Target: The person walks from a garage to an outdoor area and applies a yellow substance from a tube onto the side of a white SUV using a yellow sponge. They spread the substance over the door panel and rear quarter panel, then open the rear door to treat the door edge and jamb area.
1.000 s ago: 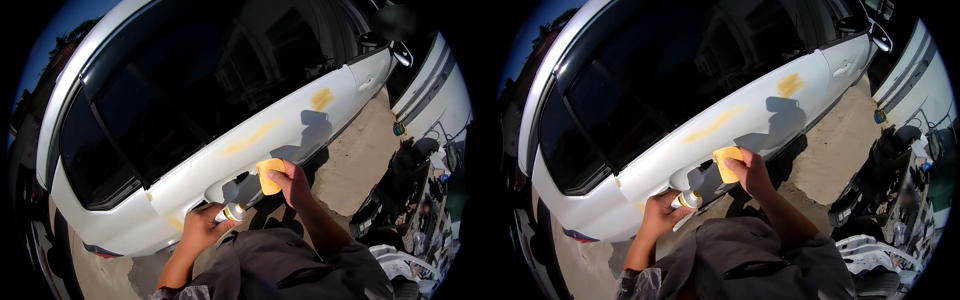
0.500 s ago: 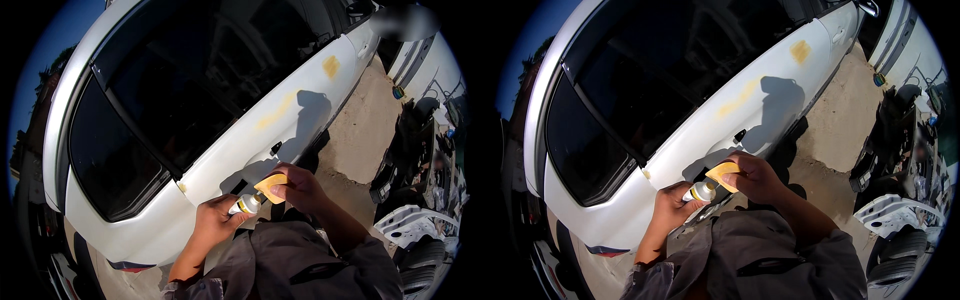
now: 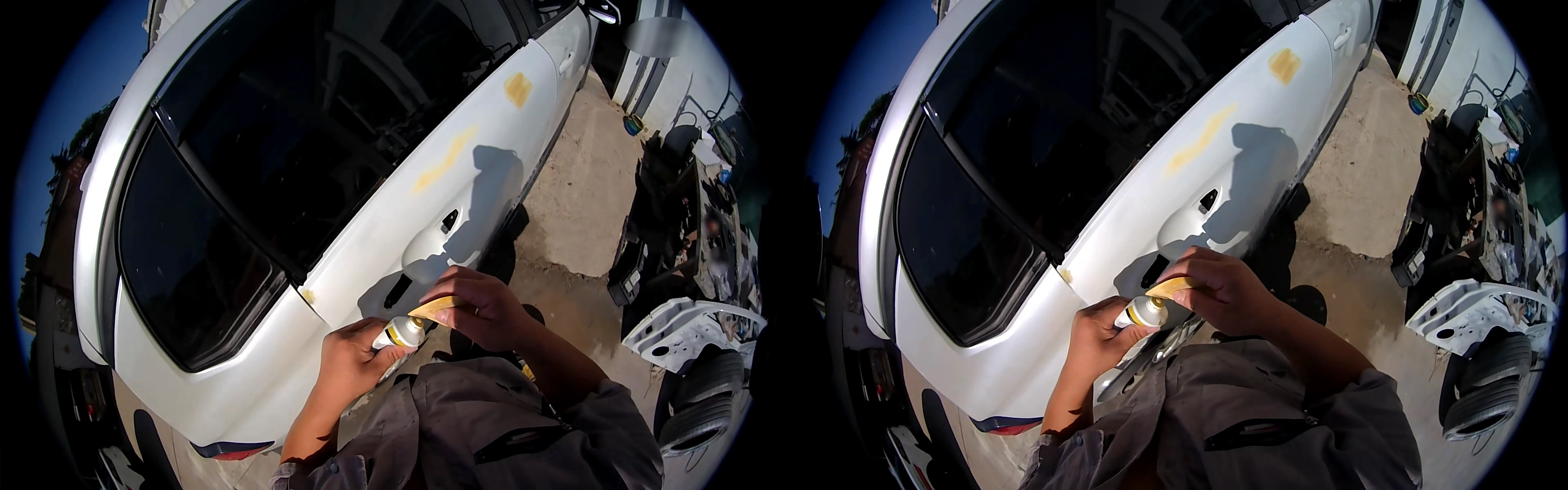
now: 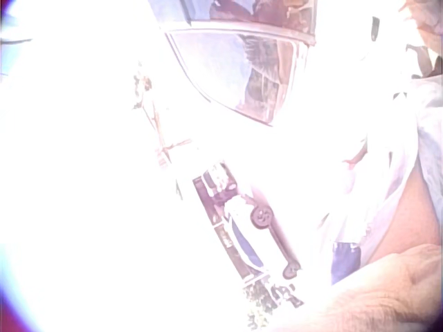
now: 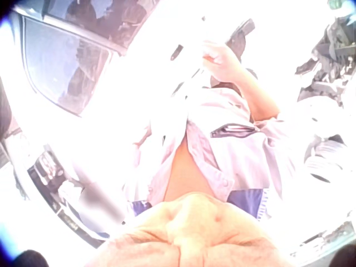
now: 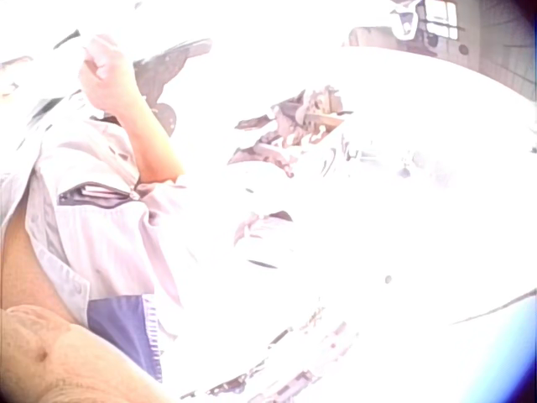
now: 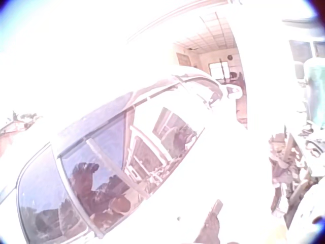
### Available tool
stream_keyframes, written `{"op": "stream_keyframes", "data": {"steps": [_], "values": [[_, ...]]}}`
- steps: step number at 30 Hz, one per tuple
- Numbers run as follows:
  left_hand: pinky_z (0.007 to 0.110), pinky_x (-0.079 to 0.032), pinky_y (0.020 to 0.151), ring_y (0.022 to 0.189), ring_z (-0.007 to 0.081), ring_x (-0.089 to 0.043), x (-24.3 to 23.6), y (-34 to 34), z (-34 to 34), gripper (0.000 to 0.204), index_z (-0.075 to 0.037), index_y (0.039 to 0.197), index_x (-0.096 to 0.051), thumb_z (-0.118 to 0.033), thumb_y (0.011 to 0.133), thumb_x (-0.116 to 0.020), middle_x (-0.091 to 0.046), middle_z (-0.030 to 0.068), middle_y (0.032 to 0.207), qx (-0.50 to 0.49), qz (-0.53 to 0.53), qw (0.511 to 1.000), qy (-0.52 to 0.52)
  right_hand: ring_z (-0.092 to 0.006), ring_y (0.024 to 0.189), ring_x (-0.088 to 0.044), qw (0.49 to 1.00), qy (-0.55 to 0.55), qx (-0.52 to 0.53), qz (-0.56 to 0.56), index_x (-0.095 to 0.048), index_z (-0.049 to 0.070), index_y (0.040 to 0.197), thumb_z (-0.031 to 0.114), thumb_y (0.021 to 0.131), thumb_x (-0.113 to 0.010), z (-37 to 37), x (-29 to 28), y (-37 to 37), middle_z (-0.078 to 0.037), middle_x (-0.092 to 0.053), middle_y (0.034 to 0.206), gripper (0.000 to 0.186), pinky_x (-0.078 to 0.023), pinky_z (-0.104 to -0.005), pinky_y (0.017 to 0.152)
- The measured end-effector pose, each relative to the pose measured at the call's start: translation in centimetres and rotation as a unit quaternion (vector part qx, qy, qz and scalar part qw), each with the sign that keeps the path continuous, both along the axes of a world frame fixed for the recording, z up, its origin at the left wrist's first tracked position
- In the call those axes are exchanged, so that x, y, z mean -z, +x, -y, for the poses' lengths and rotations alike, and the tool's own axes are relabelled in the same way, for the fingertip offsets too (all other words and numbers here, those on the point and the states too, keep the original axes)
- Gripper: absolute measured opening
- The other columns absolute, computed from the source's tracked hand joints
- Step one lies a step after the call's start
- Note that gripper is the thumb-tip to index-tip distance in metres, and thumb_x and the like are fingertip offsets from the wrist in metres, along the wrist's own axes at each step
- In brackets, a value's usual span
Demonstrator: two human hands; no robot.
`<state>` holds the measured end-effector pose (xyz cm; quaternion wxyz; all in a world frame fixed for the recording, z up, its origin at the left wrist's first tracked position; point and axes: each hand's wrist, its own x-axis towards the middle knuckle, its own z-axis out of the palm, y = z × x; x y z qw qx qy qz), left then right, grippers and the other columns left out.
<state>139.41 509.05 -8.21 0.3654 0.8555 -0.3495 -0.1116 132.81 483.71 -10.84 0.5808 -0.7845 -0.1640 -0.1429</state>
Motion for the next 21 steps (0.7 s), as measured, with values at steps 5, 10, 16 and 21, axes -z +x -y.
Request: {"op": "stream_keyframes", "data": {"steps": [5, 10, 16, 21], "values": [[0.035, -0.051, 0.058, 0.064, 0.0293, -0.067, 1.0, -0.1, -0.7, 0.036, -0.003, 0.1, -0.077, -0.033, 0.083, -0.088, -0.075, 0.012, 0.09, 0.003, 0.019, 0.999, -0.037, -0.0259, 0.096, -0.068, 1.0, -0.014, 0.008, 0.006, -0.071, 0.003, 0.115, 0.005, 0.093, -0.064, -1.3, 0.2, -0.6, -0.01, -0.067, 0.105, 0.023, -0.055, -0.0353, 0.083], [0.035, -0.051, 0.06, 0.065, 0.0289, -0.068, 1.2, -0.2, -1.2, 0.033, -0.005, 0.102, -0.077, -0.031, 0.084, -0.087, -0.075, 0.0115, 0.09, -0.005, -0.016, 1.0, -0.024, -0.0254, 0.095, -0.068, 1.0, 0.004, -0.001, -0.003, -0.071, 0.003, 0.115, 0.004, 0.093, -0.064, -1.9, 0.9, -0.5, -0.01, -0.067, 0.105, 0.023, -0.054, -0.035, 0.082], [0.031, -0.051, 0.068, 0.071, 0.0181, -0.067, 1.1, -0.1, -1.3, 0.032, -0.003, 0.104, -0.077, -0.023, 0.083, -0.09, -0.073, 0.0092, 0.083, -0.042, -0.02, 0.998, -0.039, -0.015, 0.093, -0.066, 0.991, 0.099, -0.074, -0.047, -0.07, 0.002, 0.116, 0.007, 0.095, -0.067, -0.3, 1.7, 0.2, -0.007, -0.068, 0.102, 0.022, -0.053, -0.0314, 0.082], [0.029, -0.052, 0.072, 0.079, 0.0117, -0.067, 2.3, -0.6, -3.9, 0.022, 0.002, 0.102, -0.078, -0.008, 0.084, -0.086, -0.075, 0.0055, 0.089, -0.1, -0.127, 0.979, -0.128, -0.0106, 0.087, -0.065, 0.943, 0.249, 0.172, -0.137, -0.069, -0.001, 0.118, 0.014, 0.098, -0.068, 5.7, 5.1, 5.7, -0.006, -0.072, 0.097, 0.025, -0.054, -0.0303, 0.079]]}}
